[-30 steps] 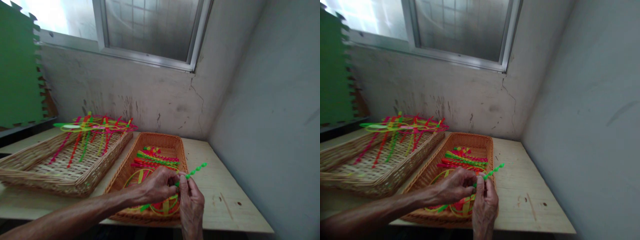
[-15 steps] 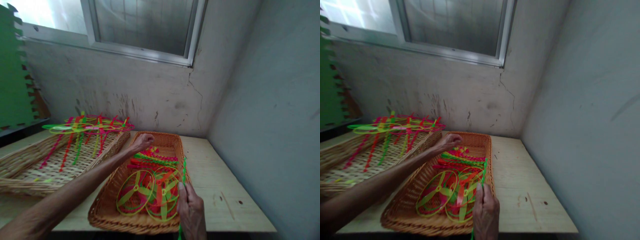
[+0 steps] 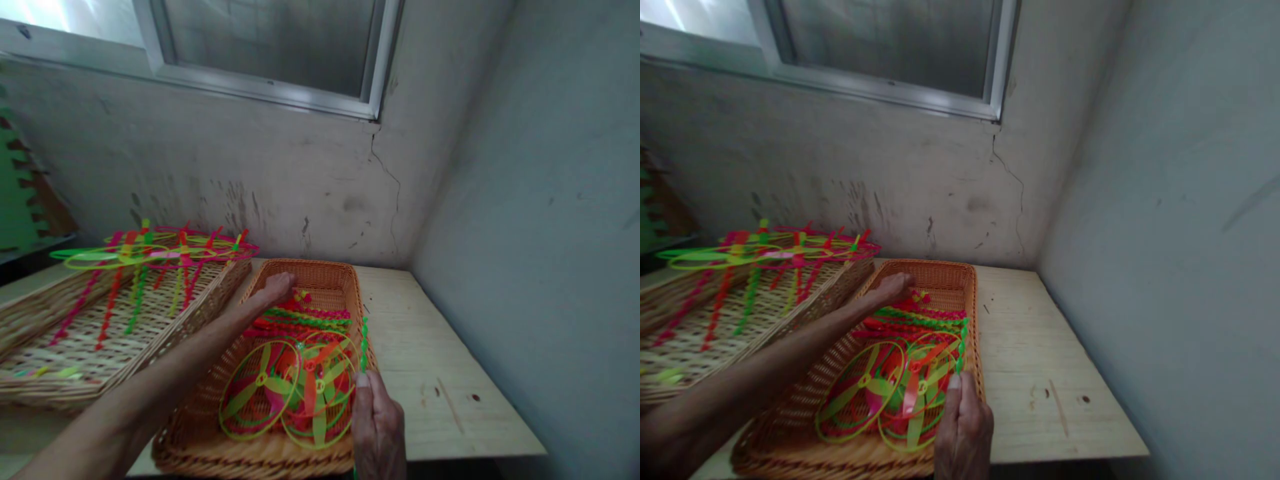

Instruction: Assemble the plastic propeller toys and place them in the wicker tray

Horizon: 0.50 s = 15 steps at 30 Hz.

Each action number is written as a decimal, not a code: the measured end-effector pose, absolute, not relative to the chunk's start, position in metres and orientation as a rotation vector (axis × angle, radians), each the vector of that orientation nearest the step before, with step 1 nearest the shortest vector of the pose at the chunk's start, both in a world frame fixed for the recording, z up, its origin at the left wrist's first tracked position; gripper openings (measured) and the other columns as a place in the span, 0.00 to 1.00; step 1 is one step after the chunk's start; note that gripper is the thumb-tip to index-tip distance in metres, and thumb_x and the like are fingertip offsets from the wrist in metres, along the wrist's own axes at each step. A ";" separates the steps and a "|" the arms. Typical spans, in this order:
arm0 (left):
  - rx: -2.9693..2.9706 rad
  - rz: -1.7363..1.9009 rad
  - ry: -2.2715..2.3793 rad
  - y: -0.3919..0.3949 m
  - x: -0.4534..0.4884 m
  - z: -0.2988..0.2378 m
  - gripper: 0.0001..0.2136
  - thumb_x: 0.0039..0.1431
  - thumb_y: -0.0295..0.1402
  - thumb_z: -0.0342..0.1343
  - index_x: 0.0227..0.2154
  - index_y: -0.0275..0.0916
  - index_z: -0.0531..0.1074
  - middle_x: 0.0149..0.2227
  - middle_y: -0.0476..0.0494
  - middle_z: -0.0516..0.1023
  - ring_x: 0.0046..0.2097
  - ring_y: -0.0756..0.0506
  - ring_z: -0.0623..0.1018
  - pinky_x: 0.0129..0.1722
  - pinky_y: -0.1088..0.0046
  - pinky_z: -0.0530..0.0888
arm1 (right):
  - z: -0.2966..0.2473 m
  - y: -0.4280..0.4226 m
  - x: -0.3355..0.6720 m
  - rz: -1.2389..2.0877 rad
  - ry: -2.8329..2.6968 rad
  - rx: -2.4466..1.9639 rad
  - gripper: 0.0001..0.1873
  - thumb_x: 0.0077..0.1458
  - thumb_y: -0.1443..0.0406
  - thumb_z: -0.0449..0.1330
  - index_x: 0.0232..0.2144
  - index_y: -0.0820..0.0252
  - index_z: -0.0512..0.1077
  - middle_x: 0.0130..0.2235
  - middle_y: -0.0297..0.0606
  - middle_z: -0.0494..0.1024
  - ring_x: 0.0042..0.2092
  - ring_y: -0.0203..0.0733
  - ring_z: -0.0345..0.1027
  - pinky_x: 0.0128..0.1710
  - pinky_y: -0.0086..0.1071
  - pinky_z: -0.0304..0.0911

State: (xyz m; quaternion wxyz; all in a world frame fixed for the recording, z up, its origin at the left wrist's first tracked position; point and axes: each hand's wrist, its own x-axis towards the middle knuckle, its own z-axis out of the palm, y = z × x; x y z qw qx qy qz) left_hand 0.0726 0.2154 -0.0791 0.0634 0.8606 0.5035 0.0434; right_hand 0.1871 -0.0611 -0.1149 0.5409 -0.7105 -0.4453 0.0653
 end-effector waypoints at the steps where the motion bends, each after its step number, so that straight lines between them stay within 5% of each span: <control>1: 2.597 0.102 1.548 0.216 0.071 -0.078 0.09 0.58 0.31 0.52 0.38 0.33 0.71 0.40 0.41 0.74 0.41 0.44 0.73 0.41 0.64 0.70 | -0.115 -0.061 0.187 0.145 -1.060 -1.696 0.21 0.59 0.53 0.42 0.22 0.55 0.63 0.16 0.29 0.62 0.17 0.34 0.55 0.19 0.27 0.50; 4: 2.593 0.030 1.577 0.221 0.064 -0.076 0.10 0.58 0.35 0.52 0.39 0.33 0.70 0.40 0.42 0.73 0.40 0.46 0.74 0.41 0.64 0.71 | -0.114 -0.061 0.186 0.103 -1.028 -1.712 0.21 0.58 0.52 0.42 0.22 0.55 0.64 0.15 0.29 0.62 0.16 0.34 0.53 0.18 0.28 0.49; 9: 2.600 -0.033 1.550 0.226 0.059 -0.076 0.05 0.51 0.27 0.54 0.31 0.34 0.73 0.34 0.39 0.76 0.38 0.44 0.76 0.36 0.73 0.69 | -0.108 -0.061 0.181 0.126 -1.020 -1.720 0.20 0.58 0.53 0.42 0.22 0.55 0.64 0.15 0.28 0.59 0.17 0.34 0.52 0.19 0.28 0.48; 15: 2.611 -0.004 1.493 0.227 0.062 -0.083 0.07 0.51 0.27 0.51 0.29 0.34 0.73 0.35 0.35 0.77 0.41 0.41 0.76 0.38 0.71 0.69 | -0.111 -0.062 0.182 0.100 -1.031 -1.724 0.18 0.59 0.54 0.44 0.24 0.55 0.64 0.16 0.26 0.58 0.17 0.33 0.51 0.21 0.30 0.45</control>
